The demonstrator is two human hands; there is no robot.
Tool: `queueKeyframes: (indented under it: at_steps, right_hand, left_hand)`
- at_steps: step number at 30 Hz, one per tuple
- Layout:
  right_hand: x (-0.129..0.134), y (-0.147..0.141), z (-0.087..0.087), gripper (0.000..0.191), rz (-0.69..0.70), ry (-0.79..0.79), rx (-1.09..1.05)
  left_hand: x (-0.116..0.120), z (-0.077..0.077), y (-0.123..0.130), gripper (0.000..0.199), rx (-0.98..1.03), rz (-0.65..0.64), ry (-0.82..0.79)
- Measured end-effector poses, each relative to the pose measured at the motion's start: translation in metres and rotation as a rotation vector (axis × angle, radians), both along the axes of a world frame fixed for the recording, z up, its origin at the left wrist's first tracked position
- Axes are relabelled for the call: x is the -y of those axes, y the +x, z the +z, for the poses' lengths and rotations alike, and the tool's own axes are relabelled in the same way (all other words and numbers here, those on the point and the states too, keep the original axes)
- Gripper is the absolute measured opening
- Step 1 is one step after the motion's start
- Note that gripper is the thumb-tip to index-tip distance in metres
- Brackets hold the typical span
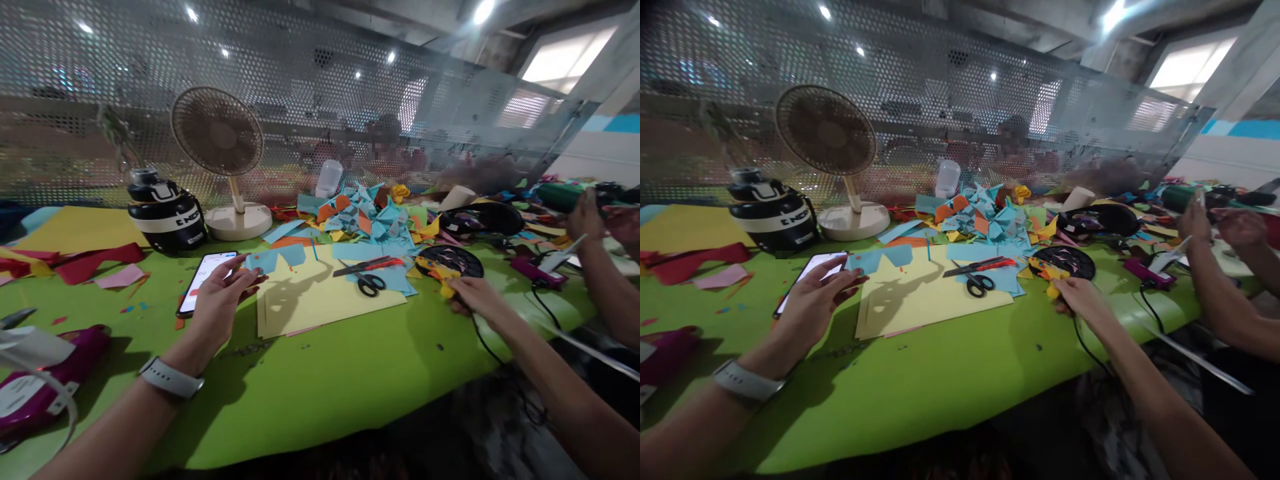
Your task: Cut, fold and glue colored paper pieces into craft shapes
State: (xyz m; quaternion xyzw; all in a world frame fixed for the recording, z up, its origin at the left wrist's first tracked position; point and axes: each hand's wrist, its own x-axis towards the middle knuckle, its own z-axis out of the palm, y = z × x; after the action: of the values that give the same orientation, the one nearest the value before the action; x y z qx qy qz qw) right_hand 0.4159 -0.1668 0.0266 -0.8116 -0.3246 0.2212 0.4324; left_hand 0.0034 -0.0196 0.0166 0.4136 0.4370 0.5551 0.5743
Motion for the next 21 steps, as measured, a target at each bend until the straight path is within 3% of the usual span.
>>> queueKeyframes:
  at_steps: [3, 6, 8, 11, 14, 21]
  right_hand:
    - [0.002, 0.004, 0.005, 0.018, -0.049, -0.099, 0.485]
    - [-0.009, 0.001, 0.003, 0.041, 0.075, -0.185, 1.051]
    - [-0.020, -0.002, -0.002, 0.050, 0.156, -0.243, 1.194]
    - [-0.034, -0.004, -0.011, 0.055, 0.197, -0.321, 1.234]
    - [-0.041, -0.001, -0.016, 0.052, 0.234, -0.299, 1.246]
    - [-0.051, 0.020, -0.026, 0.040, 0.171, 0.019, 0.971]
  left_hand:
    - [0.000, 0.000, 0.000, 0.052, 0.000, -0.009, 0.003]
    - [0.000, -0.001, 0.000, 0.051, 0.000, -0.015, 0.019]
    - [-0.001, -0.002, -0.001, 0.051, -0.004, -0.004, 0.017]
    - [-0.002, -0.004, -0.001, 0.054, -0.002, -0.009, 0.005]
    - [-0.004, -0.005, -0.001, 0.053, 0.005, -0.028, 0.012]
    - [-0.004, -0.006, -0.001, 0.049, 0.006, -0.022, 0.004]
